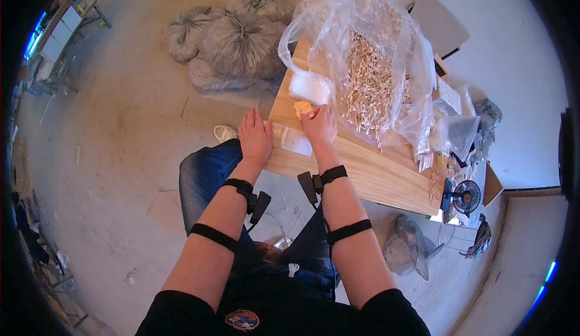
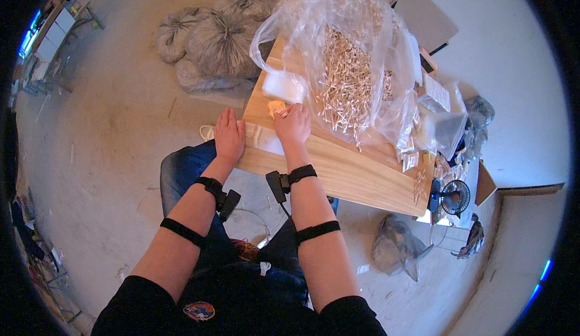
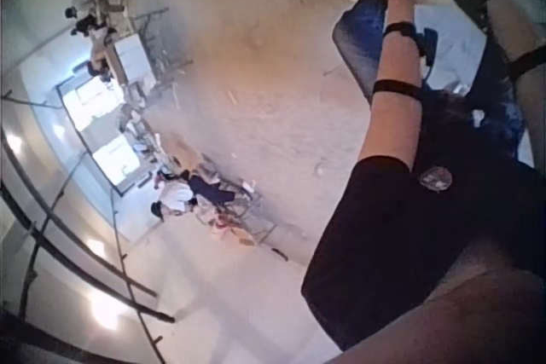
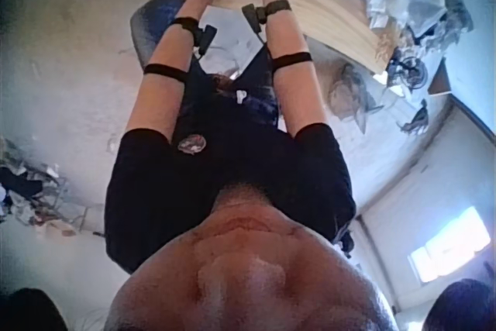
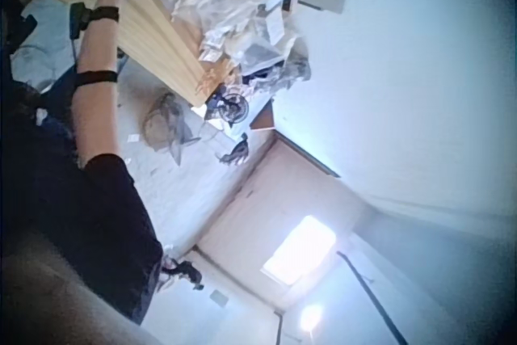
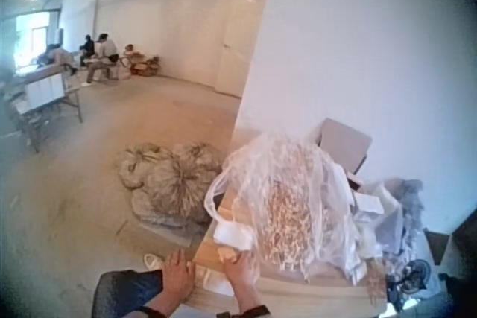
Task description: The recorder gathers wooden sticks into small bundles and places them into a small plastic bag.
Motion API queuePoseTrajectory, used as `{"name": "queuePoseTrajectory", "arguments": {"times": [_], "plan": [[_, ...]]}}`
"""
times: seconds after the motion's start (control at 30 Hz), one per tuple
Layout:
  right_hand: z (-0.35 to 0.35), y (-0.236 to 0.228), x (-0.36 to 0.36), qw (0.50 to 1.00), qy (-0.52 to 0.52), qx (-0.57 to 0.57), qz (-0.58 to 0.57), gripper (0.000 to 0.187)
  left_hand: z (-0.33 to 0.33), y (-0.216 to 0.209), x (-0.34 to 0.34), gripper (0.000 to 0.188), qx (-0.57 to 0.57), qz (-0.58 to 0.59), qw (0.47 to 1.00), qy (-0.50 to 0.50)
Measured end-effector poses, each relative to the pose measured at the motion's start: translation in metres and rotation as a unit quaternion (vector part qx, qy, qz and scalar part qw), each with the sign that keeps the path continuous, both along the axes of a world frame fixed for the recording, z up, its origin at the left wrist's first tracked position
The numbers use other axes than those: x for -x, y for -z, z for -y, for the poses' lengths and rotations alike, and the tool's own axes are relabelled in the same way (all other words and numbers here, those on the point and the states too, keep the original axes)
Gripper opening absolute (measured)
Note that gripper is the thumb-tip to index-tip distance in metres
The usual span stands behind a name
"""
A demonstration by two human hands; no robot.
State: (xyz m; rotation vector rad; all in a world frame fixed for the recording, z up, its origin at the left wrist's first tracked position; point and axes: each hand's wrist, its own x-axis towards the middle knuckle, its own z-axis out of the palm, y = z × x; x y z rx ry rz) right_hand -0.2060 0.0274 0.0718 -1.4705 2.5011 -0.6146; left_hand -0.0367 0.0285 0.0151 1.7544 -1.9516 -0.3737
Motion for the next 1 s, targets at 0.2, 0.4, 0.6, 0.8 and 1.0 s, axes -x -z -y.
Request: {"name": "queuePoseTrajectory", "arguments": {"times": [0.2, 0.4, 0.6, 0.8, 1.0], "plan": [[0.002, -0.005, -0.001, 0.997, 0.044, -0.015, 0.067, 0.037, 0.001, -0.001, -0.001, 0.054, -0.002, 0.004, 1.0, 0.004], [0.003, 0.017, 0.017, 0.984, 0.069, 0.059, 0.155, 0.031, 0.001, -0.004, -0.001, 0.053, -0.008, -0.001, 1.0, 0.007], [-0.021, 0.028, -0.003, 0.892, 0.044, 0.116, 0.434, 0.024, 0.001, 0.0, -0.008, 0.052, -0.002, 0.003, 1.0, 0.0], [-0.05, 0.017, -0.034, 0.928, 0.033, 0.07, 0.365, 0.017, 0.001, -0.003, 0.002, 0.052, -0.007, -0.004, 1.0, 0.002], [-0.051, 0.017, -0.048, 0.969, -0.053, 0.097, 0.223, 0.013, -0.002, -0.001, -0.001, 0.051, 0.002, -0.007, 1.0, 0.006]]}}
